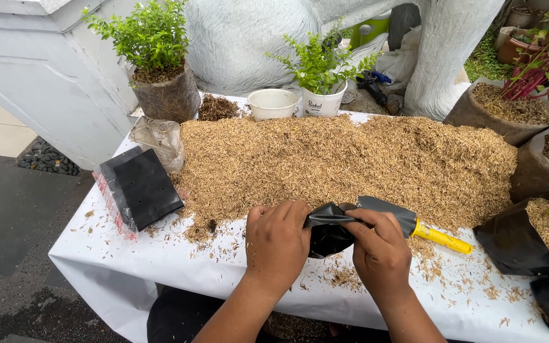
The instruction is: Repotting small seedlings into nursery bags using rice husks and a trowel.
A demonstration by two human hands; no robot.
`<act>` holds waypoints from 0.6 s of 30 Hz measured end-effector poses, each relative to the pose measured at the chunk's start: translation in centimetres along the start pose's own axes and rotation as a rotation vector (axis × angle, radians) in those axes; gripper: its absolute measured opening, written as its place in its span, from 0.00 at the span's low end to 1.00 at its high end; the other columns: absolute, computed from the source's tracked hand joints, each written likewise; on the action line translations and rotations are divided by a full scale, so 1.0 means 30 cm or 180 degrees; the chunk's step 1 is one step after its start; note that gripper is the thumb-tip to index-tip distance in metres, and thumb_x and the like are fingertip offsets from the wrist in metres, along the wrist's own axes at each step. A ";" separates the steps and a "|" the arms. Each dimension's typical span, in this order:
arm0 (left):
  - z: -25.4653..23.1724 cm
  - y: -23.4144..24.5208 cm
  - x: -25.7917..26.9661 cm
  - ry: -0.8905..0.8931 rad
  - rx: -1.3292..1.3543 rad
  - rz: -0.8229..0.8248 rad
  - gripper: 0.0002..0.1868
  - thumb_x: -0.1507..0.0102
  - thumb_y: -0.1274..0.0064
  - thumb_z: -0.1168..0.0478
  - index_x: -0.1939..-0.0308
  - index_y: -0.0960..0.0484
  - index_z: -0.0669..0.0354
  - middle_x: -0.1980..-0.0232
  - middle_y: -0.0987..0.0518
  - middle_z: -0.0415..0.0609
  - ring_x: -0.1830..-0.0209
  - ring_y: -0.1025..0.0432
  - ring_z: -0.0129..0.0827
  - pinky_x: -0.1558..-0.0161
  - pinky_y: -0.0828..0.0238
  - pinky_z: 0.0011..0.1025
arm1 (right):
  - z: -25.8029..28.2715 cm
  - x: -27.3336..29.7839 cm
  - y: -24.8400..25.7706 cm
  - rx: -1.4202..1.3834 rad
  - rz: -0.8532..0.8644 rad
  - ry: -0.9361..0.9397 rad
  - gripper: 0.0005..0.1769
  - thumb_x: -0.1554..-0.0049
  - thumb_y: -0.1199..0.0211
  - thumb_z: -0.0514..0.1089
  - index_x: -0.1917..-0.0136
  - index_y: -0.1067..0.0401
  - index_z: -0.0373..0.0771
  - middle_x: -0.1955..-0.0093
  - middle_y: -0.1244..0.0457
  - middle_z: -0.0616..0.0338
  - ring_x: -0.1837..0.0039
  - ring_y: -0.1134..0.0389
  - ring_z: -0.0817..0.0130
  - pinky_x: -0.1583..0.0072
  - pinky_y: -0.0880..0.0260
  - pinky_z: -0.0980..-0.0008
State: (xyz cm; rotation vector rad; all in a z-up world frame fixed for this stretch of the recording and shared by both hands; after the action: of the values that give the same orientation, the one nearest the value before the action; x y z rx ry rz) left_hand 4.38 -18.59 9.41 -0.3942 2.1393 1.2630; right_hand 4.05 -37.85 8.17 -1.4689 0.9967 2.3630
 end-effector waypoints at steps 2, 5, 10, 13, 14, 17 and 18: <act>0.002 -0.028 0.025 0.0119 0.0058 0.0038 0.10 0.36 0.40 0.67 0.58 0.21 0.44 0.68 0.22 0.35 0.71 0.28 0.39 0.56 0.39 0.38 | -0.011 0.017 0.000 0.0000 -0.0067 -0.0028 0.17 0.32 0.40 0.22 0.42 0.16 0.36 0.37 0.29 0.45 0.44 0.28 0.51 0.40 0.24 0.59; 0.009 -0.052 0.050 0.0303 0.0212 -0.0126 0.11 0.39 0.42 0.66 0.55 0.22 0.47 0.67 0.19 0.40 0.71 0.26 0.48 0.60 0.31 0.43 | 0.017 0.002 0.006 0.0162 -0.0110 -0.0302 0.14 0.34 0.32 0.31 0.37 0.17 0.37 0.30 0.36 0.38 0.34 0.33 0.46 0.32 0.26 0.51; 0.038 -0.086 0.081 0.0853 0.0884 0.0124 0.05 0.29 0.43 0.60 0.53 0.24 0.46 0.69 0.22 0.41 0.69 0.23 0.46 0.69 0.29 0.48 | -0.140 0.138 -0.112 -0.1578 -0.0079 -0.2549 0.46 0.45 0.19 0.41 0.27 0.50 0.45 0.36 0.38 0.53 0.40 0.33 0.68 0.40 0.32 0.70; 0.049 -0.094 0.069 0.1205 0.1565 0.0415 0.05 0.28 0.43 0.60 0.54 0.24 0.48 0.60 0.18 0.41 0.62 0.22 0.40 0.59 0.26 0.43 | -0.188 0.178 -0.144 -0.2035 0.0157 -0.3545 0.30 0.40 0.21 0.38 0.32 0.35 0.45 0.49 0.29 0.55 0.48 0.28 0.67 0.48 0.25 0.67; 0.048 -0.099 0.067 0.1422 0.1685 0.0666 0.09 0.29 0.40 0.56 0.48 0.22 0.49 0.51 0.17 0.43 0.51 0.21 0.39 0.49 0.23 0.40 | -0.177 0.168 -0.138 -0.1687 0.0460 -0.3240 0.17 0.37 0.23 0.43 0.41 0.30 0.46 0.55 0.31 0.62 0.53 0.31 0.71 0.50 0.29 0.69; 0.052 -0.118 0.062 0.1802 0.1815 0.1045 0.15 0.31 0.36 0.51 0.43 0.15 0.48 0.45 0.12 0.43 0.44 0.17 0.36 0.42 0.19 0.36 | -0.139 0.155 -0.142 -0.1282 0.0919 -0.2921 0.09 0.34 0.28 0.50 0.47 0.24 0.48 0.57 0.29 0.67 0.54 0.31 0.73 0.51 0.31 0.68; 0.057 -0.128 0.058 0.1945 0.1826 0.1156 0.14 0.33 0.35 0.50 0.46 0.11 0.45 0.49 0.08 0.41 0.48 0.14 0.35 0.45 0.19 0.34 | -0.127 0.149 -0.149 -0.1224 0.1069 -0.2893 0.11 0.33 0.30 0.53 0.43 0.23 0.48 0.53 0.27 0.66 0.52 0.28 0.71 0.48 0.29 0.66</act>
State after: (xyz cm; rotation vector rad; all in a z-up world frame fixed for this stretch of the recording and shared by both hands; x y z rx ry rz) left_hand 5.70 -18.94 5.07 -0.1500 3.0739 0.6763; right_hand 6.77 -37.67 1.31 -0.1461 0.5750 3.0692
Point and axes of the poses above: each hand's wrist, its own x-axis away from the middle knuckle, its own y-axis out of the back of the hand, z = x × y, the point moved 6 cm from there along -x, towards the middle knuckle
